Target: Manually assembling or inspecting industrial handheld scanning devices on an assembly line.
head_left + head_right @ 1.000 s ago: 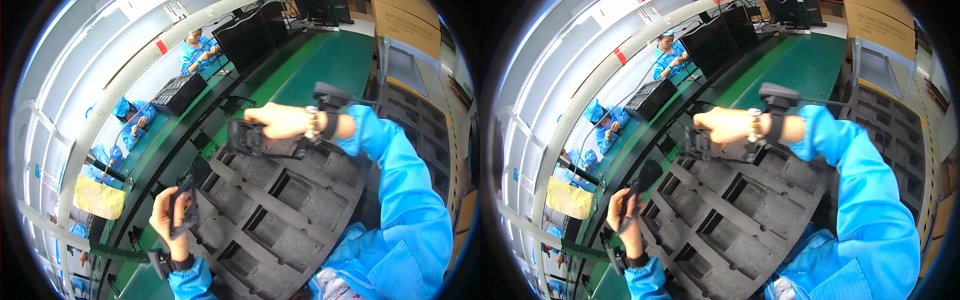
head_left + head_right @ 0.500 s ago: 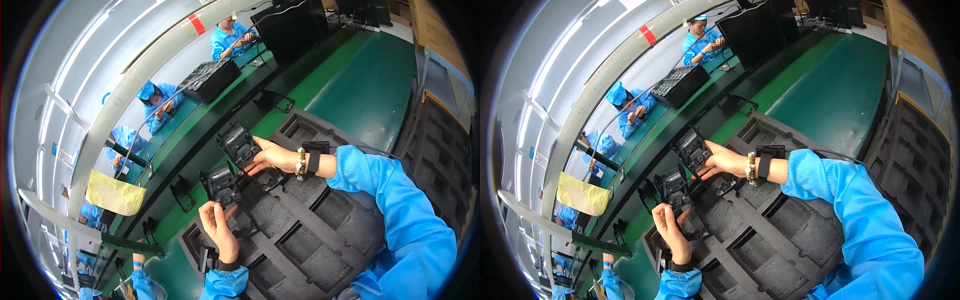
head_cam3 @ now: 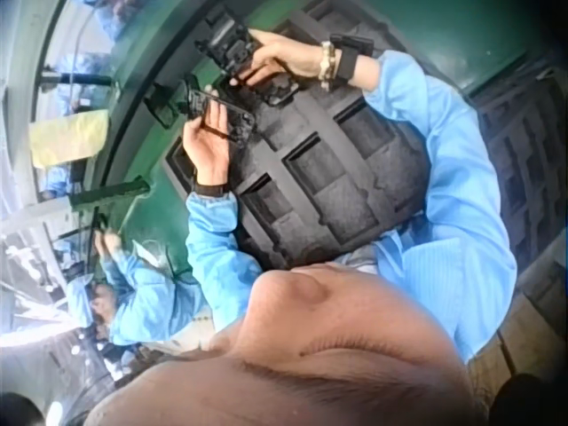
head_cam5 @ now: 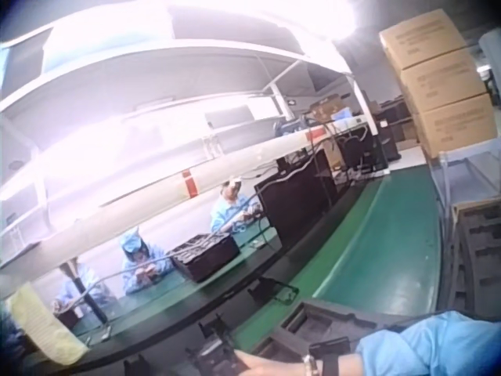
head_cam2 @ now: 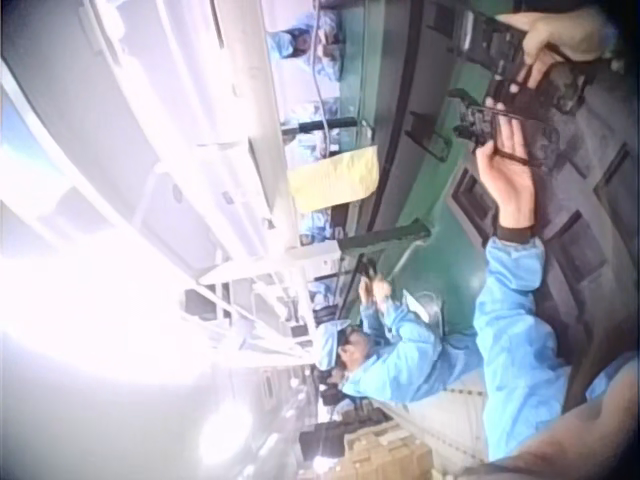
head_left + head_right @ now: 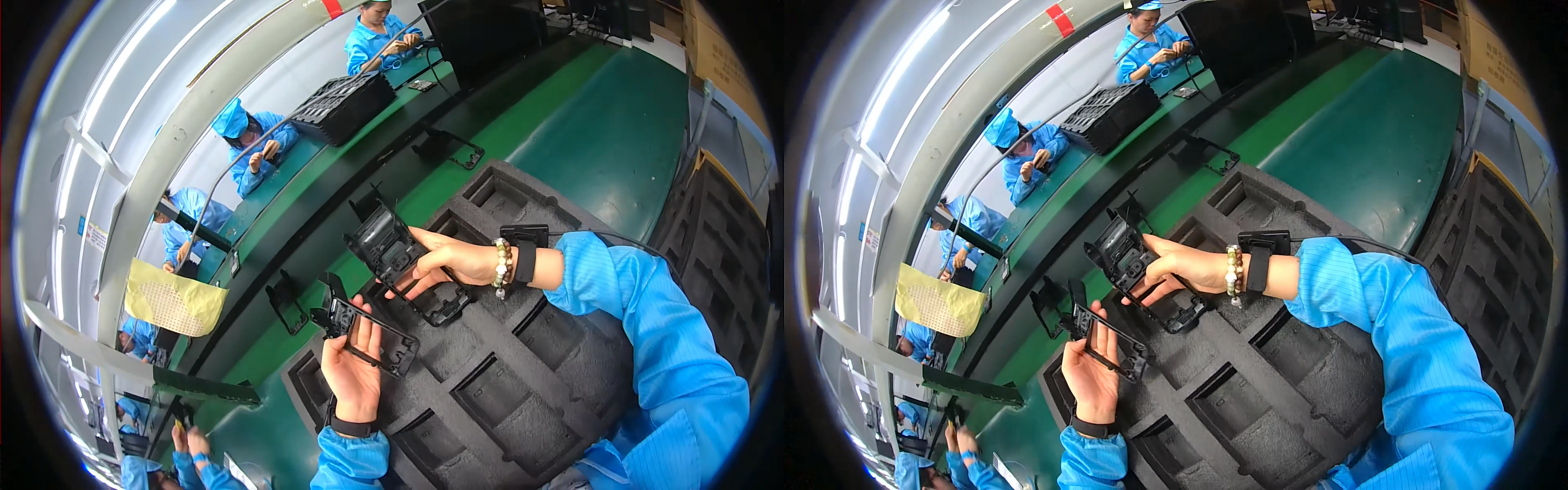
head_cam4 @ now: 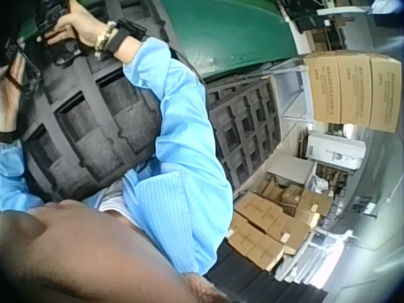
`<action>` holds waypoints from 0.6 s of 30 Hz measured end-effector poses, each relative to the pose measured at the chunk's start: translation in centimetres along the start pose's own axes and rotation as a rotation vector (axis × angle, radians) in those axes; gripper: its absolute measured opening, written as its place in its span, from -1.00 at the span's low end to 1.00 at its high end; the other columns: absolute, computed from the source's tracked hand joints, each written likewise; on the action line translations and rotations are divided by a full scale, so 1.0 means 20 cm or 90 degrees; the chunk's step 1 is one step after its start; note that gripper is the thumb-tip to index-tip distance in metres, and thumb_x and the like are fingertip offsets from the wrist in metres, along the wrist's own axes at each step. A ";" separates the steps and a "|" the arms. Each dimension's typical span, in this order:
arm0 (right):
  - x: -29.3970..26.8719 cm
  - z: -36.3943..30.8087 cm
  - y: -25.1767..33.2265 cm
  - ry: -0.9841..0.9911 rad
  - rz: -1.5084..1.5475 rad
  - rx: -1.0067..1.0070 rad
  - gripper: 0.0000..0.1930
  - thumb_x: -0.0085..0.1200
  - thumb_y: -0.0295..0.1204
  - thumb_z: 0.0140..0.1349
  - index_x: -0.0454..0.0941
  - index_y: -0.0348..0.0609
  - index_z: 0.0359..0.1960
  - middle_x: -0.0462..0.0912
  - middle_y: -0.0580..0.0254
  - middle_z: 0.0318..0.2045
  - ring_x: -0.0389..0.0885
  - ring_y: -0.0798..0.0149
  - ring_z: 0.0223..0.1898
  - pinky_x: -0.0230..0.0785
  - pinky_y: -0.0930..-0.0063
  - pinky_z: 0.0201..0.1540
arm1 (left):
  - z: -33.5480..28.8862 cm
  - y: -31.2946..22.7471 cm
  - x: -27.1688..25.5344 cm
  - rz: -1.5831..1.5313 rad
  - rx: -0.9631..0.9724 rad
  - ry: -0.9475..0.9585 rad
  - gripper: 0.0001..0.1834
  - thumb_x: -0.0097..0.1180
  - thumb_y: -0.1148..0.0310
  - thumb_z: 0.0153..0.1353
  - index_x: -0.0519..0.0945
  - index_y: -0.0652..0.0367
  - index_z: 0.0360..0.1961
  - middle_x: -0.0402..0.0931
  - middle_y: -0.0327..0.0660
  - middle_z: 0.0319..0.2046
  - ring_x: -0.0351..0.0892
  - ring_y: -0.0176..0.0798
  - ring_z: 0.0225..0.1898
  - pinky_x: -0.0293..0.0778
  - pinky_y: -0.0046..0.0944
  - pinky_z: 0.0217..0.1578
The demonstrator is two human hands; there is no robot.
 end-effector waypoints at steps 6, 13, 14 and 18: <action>0.01 -0.01 -0.01 -0.022 0.010 0.022 -0.34 0.02 -0.45 0.29 -0.02 -0.06 0.38 0.51 0.06 0.08 0.59 0.14 0.05 0.49 0.20 0.12 | -0.02 0.02 0.10 0.056 -0.065 0.123 -0.38 -0.26 0.09 0.32 0.28 0.22 0.31 0.27 -0.07 0.32 0.48 -0.02 0.15 0.47 0.05 0.11; 0.01 -0.01 -0.02 -0.011 0.008 0.022 -0.42 0.00 -0.16 0.37 0.10 0.01 0.33 0.50 0.10 0.11 0.59 0.14 0.06 0.48 0.20 0.12 | -0.02 0.05 0.17 0.015 -0.078 0.189 -0.22 -0.38 -0.25 0.38 0.22 0.14 0.37 0.25 -0.13 0.33 0.37 0.12 0.21 0.32 0.15 0.20; 0.01 -0.01 -0.02 -0.007 0.025 0.025 -0.42 -0.02 -0.11 0.38 0.10 0.02 0.33 0.50 0.10 0.12 0.59 0.13 0.07 0.48 0.20 0.12 | -0.01 0.06 0.16 0.017 -0.081 0.177 -0.22 -0.41 -0.25 0.38 0.21 0.14 0.37 0.26 -0.12 0.33 0.39 0.14 0.21 0.34 0.14 0.19; 0.05 0.00 -0.03 0.011 0.046 0.031 -0.44 -0.10 -0.01 0.40 0.16 0.01 0.32 0.49 0.10 0.15 0.57 0.11 0.10 0.48 0.19 0.13 | -0.03 0.05 0.17 0.009 -0.075 0.185 -0.24 -0.44 -0.23 0.40 0.20 0.14 0.37 0.26 -0.13 0.33 0.38 0.16 0.21 0.33 0.13 0.20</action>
Point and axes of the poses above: each hand's wrist, its own z-axis towards the middle knuckle, its own x-axis out of the palm, y = z × x, the point moved 9 cm from there along z, towards the middle knuckle
